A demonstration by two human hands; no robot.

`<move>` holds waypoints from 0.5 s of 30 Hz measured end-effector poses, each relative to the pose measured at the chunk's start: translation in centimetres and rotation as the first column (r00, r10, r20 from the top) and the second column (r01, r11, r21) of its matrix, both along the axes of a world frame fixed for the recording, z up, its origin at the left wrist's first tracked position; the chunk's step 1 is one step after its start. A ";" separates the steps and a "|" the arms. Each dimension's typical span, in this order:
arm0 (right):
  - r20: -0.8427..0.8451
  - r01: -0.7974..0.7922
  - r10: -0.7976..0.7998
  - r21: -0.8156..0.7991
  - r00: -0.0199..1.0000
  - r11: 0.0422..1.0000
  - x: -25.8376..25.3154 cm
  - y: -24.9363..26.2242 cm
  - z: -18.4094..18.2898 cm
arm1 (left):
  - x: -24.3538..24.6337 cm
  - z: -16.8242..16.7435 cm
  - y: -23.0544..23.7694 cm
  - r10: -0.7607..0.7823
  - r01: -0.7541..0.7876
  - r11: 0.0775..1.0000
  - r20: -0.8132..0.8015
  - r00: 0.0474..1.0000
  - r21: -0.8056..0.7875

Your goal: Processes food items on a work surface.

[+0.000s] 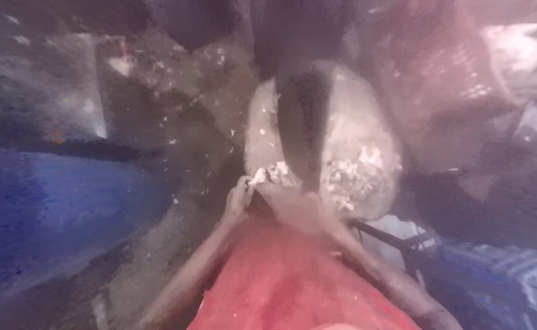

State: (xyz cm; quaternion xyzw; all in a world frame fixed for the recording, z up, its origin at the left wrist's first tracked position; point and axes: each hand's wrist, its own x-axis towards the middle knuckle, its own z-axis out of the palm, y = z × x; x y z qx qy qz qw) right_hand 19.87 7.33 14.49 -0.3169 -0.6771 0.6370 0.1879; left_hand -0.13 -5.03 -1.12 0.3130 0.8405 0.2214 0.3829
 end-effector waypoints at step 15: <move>0.533 -0.029 0.008 0.032 0.846 0.999 2.5 -0.1 -0.6 | -0.1 0.2 1.7 -0.047 0.047 0.999 -0.008 0.999 -0.026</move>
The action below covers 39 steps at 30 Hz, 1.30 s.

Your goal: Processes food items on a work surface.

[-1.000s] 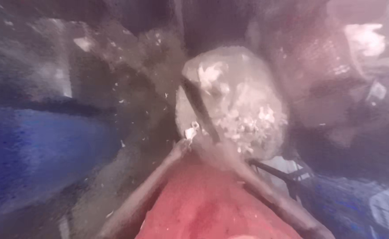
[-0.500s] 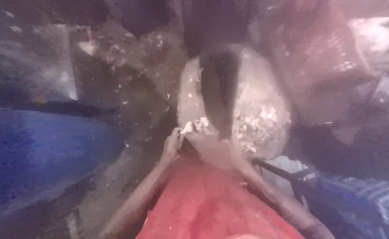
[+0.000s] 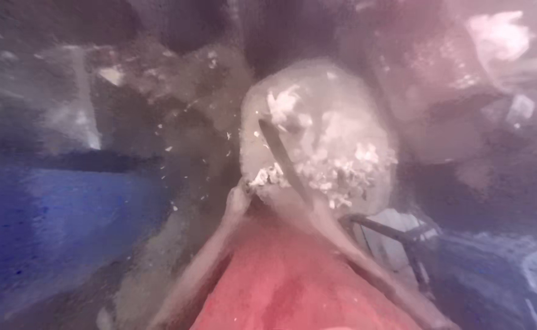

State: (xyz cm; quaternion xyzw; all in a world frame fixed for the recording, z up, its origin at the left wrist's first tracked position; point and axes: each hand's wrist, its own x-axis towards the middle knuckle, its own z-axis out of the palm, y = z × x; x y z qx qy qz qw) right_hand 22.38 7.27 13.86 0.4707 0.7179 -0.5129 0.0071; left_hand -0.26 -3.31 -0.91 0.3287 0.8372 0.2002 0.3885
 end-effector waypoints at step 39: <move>-0.142 0.286 -0.301 -0.116 0.943 0.951 14.7 4.4 -6.4 | 4.0 11.5 21.2 -0.033 -0.156 0.819 0.318 0.947 0.552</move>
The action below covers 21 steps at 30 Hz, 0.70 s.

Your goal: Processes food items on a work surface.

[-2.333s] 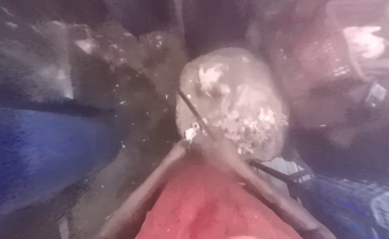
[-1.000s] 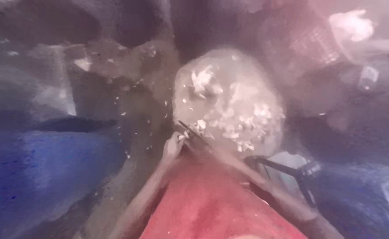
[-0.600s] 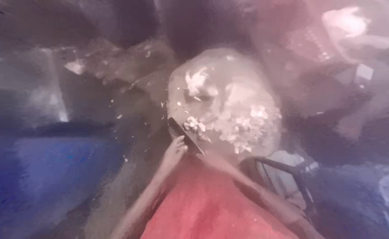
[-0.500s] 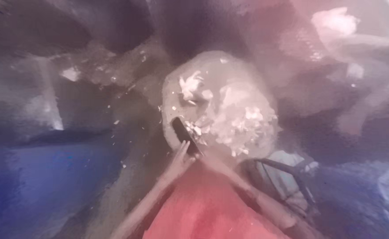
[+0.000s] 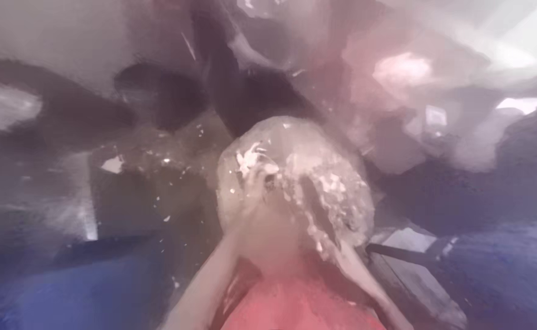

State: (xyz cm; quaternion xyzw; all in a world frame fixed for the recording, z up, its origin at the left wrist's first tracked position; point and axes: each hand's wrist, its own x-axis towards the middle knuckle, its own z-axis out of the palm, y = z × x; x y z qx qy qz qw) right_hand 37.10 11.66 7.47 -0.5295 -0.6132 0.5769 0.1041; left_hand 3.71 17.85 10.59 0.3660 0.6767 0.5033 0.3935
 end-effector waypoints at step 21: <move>0.231 -0.326 0.341 -0.101 0.911 0.940 -16.8 8.4 -0.2 | -15.6 0.6 -14.3 0.361 -0.440 0.880 -0.347 0.865 -0.181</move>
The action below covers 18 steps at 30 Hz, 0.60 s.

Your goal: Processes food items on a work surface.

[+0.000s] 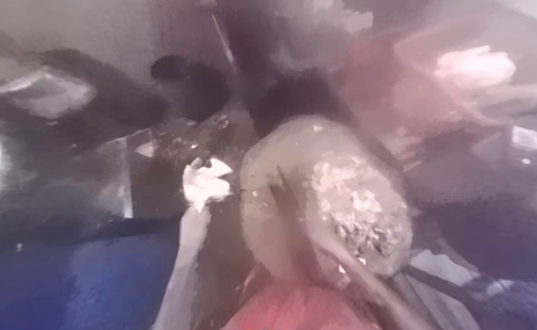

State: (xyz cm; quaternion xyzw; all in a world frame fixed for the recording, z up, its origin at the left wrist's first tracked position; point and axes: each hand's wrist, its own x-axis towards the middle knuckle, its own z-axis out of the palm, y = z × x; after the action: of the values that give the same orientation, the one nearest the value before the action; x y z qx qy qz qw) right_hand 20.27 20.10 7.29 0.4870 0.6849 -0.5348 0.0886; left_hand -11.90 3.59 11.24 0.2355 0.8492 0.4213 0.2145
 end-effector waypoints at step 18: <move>0.013 -0.345 0.345 0.064 0.939 0.937 -0.9 -8.1 -2.6 | 3.5 6.4 -15.0 0.215 -0.221 0.970 0.066 0.974 0.101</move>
State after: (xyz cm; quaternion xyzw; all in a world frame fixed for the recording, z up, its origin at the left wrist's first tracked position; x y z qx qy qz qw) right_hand 19.35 12.00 4.70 0.3626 0.7766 -0.4879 0.1655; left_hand -8.44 -11.43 17.63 0.1407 0.8397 0.4938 0.1769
